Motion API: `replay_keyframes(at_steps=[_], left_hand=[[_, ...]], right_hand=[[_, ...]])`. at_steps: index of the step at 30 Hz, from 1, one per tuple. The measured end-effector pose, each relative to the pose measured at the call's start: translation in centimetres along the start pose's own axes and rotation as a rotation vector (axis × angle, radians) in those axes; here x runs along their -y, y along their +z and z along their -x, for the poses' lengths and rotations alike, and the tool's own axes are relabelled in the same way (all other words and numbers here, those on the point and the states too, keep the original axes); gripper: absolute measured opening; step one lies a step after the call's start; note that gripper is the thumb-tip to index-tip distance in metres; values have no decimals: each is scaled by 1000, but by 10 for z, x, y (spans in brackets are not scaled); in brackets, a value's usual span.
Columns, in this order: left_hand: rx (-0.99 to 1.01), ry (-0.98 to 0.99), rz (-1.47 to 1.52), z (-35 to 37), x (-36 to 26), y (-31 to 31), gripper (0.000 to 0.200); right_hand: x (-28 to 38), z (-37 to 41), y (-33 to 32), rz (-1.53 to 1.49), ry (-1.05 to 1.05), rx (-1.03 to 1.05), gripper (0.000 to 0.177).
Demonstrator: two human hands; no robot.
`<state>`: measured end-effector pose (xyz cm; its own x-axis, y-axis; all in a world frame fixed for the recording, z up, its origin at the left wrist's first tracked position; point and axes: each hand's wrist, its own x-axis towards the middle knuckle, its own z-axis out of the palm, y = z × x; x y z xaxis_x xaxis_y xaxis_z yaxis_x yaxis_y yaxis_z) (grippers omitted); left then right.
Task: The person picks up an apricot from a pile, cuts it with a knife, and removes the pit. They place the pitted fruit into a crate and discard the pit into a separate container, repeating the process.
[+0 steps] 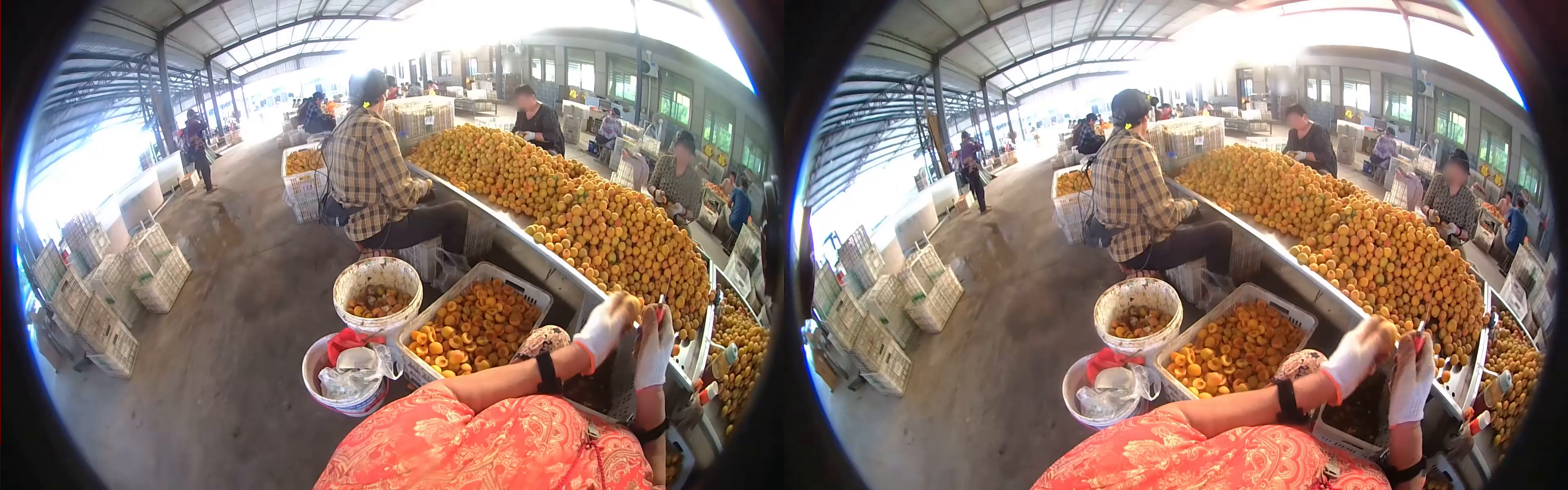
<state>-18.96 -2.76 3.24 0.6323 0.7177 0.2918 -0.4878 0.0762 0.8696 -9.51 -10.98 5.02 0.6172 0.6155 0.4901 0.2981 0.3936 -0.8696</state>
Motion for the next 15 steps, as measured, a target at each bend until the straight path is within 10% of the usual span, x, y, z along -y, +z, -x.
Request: replay_keyframes(at_steps=[3,6,15], left_hand=[[70,360,-289,6,6,15,44],[98,209,-706,8,-5,6,42],[152,277,-343,6,15,10,36]], right_hand=[[20,1,-3,4,107,3,16],[17,2,-6,-88,189,39,16],[-6,-9,-5,-208,170,-18,19]])
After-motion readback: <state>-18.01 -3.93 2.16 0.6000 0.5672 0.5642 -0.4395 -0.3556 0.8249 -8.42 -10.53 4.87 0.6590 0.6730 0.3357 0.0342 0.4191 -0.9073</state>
